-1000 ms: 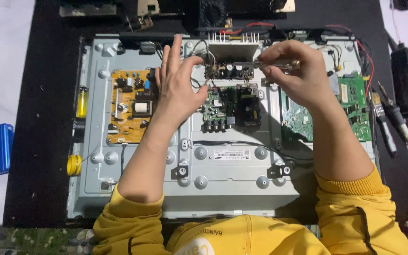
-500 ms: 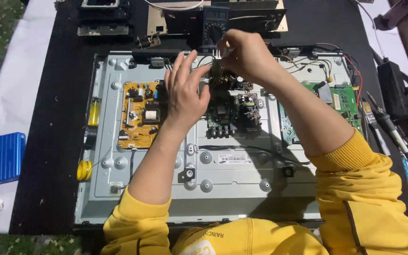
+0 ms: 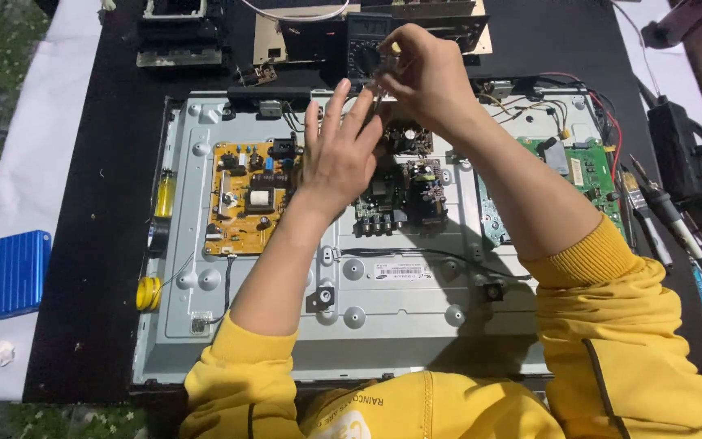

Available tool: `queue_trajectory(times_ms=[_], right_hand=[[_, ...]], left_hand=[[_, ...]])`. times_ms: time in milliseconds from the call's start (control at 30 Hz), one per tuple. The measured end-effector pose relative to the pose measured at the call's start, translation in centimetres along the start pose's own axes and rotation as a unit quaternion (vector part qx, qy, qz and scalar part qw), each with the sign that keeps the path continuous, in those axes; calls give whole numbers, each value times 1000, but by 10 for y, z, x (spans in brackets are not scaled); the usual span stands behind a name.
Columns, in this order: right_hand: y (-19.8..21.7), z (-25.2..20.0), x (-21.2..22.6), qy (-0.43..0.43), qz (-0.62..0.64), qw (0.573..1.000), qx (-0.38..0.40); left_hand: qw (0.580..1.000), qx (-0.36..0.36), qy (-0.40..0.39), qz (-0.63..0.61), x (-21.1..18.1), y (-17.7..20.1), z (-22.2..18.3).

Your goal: Disassembling a television by removing screws from circuit boards and disconnecting internal wiring harnesses.

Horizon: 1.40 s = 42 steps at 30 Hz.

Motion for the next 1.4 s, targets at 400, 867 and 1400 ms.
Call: queue_trajectory(times_ms=[400, 867, 1400], right_hand=[[40, -7, -4, -2, -62, 998, 5], [-12, 2, 0, 47, -29, 997, 51], [-37, 2, -37, -3, -124, 990, 59]], left_hand=[[995, -5, 93, -34, 31, -23, 19], [959, 168, 227, -32, 67, -51, -1], [937, 241, 239, -80, 56, -50, 6]])
Point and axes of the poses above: each hand's wrist, its own z-axis towards the middle knuckle, its own y-axis out of the back of the hand, x = y × z, the point moved 8 cm from there along z, towards the middle knuckle
